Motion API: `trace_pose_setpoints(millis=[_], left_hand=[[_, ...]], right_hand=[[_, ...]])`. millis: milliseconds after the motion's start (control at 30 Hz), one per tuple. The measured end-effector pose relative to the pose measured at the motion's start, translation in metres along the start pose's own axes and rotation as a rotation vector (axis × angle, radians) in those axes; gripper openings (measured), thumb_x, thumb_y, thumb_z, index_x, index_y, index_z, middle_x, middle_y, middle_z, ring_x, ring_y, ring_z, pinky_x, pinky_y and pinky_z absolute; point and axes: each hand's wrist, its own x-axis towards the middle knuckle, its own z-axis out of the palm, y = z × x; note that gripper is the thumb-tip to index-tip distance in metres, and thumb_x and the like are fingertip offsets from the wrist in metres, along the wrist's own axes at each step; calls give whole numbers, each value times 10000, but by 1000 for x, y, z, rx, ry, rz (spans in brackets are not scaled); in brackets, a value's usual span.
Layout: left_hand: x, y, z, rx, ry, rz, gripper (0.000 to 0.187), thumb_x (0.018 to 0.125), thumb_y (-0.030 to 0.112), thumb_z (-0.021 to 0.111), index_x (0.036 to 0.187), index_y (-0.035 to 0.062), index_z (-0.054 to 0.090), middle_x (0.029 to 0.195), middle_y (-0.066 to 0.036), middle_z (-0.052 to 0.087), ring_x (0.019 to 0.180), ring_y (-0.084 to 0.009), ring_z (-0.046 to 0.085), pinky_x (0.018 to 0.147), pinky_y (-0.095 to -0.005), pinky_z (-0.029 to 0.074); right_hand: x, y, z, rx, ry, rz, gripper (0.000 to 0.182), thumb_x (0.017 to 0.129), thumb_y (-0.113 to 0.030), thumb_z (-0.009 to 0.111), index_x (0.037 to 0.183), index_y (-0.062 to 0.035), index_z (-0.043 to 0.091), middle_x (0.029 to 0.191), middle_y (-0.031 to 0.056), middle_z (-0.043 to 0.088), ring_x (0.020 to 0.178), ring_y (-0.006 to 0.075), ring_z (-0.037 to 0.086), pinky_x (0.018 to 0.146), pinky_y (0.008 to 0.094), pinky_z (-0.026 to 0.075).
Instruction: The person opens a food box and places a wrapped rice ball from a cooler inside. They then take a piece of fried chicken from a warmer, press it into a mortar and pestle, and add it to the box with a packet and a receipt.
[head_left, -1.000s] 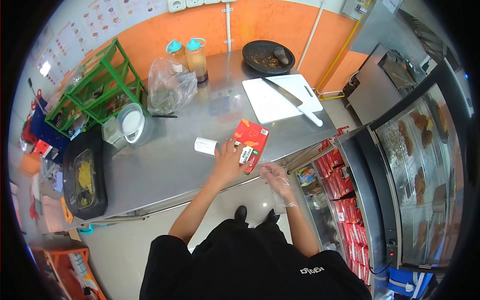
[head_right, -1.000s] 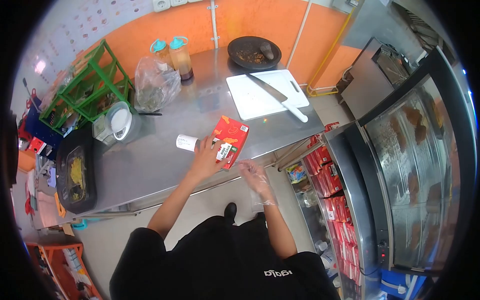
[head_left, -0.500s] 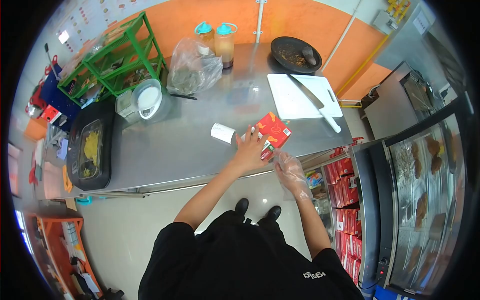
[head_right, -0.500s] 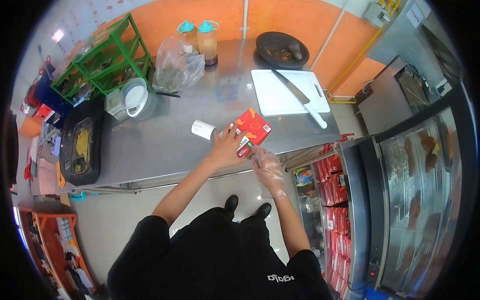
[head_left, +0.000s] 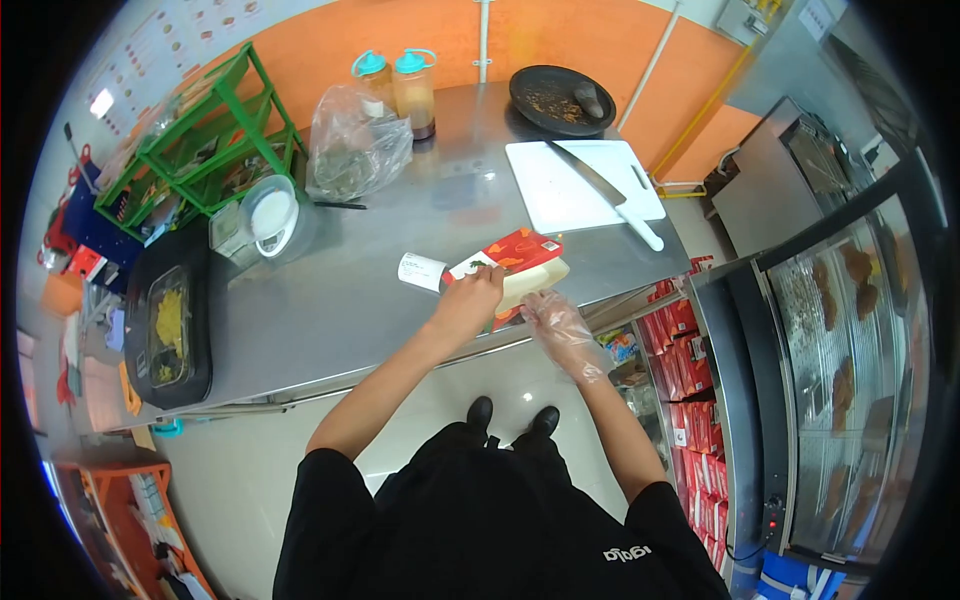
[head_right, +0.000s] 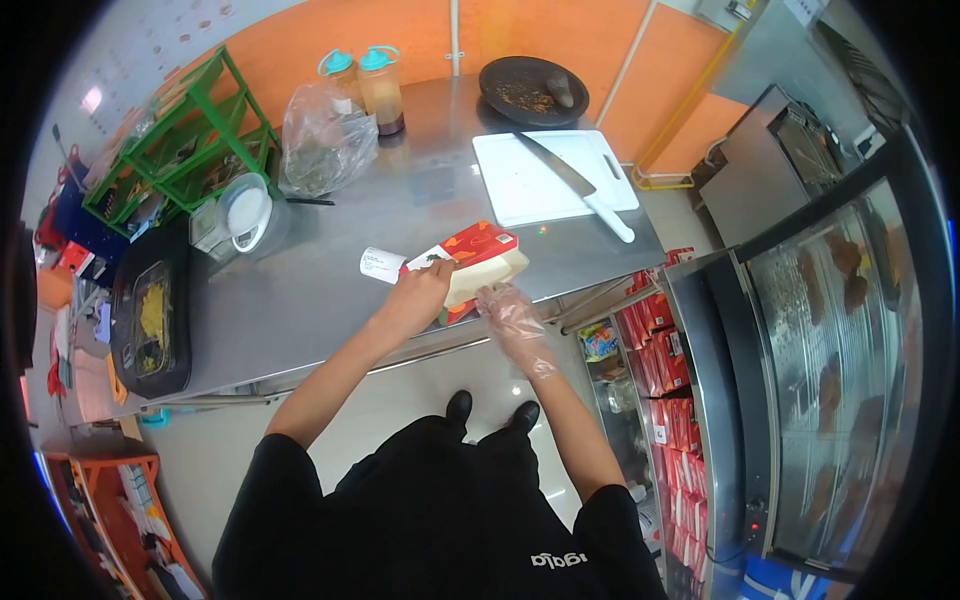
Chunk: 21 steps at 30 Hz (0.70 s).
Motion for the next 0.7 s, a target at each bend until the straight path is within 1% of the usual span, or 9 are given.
trace_pose_setpoints(millis=[167,233,333,400,433,500,600,667,700], left_hand=[[-3,-26,-20,-285,288,-170,307,814,-22,539,1119,-31,573,908,-224,673,782,-369,672,694,-415,540],[-5,-36,-32,-418,348,-269,276,826,-12,538,1097,-19,589,881,-219,684,755,-381,662,692,-434,527],[0,-58,-34,-527,368,-293,200,880,43,544,1062,-12,606,814,-205,690,696,-345,671,629,-418,497],[4,-74,-14,-752,595,-339,164,914,130,586,981,-10,638,740,-170,677,612,-227,641,556,-353,454],[3,-80,-5,-751,595,-338,164,914,130,586,981,-10,638,740,-170,677,612,-227,641,556,-353,454],[-2,-88,8,-817,615,-411,221,931,204,610,920,-9,664,691,-123,655,593,-123,561,530,-285,412],[-17,-86,8,-748,569,-451,253,944,224,601,878,-3,688,709,-100,658,588,-98,500,521,-263,387],[-29,-46,-25,-629,663,-438,231,943,203,604,900,-6,690,766,-112,689,630,-113,574,567,-252,425],[-39,-21,-33,-594,745,-336,204,933,184,613,903,-2,693,793,-116,699,682,-142,623,614,-253,459]], right_hand=[[1,13,22,-130,-59,-67,104,890,-137,561,907,-42,601,888,187,596,867,371,590,762,455,485],[-12,15,39,86,-81,168,71,875,-114,570,908,-58,599,878,177,590,853,366,587,753,460,483],[-21,10,38,34,19,-26,63,860,-104,590,913,-70,596,879,167,589,857,364,589,750,460,482],[-19,5,40,-9,36,-57,69,849,-93,602,912,-67,592,871,163,587,853,359,590,746,457,482],[-17,4,40,-59,59,-89,80,837,-82,615,912,-65,589,863,159,585,849,354,591,743,454,483],[-16,-1,41,-52,36,-54,97,836,-87,622,925,-61,594,869,164,591,863,354,593,747,445,486],[-19,-6,28,81,-8,9,149,885,-156,586,994,-56,602,946,176,613,910,356,604,792,430,494],[-22,-14,18,204,-21,26,212,936,-221,541,1051,-55,606,1017,183,628,942,357,612,833,425,500],[-25,-23,18,413,49,167,245,928,-215,568,1115,-60,601,1064,176,635,984,349,614,855,425,504]])
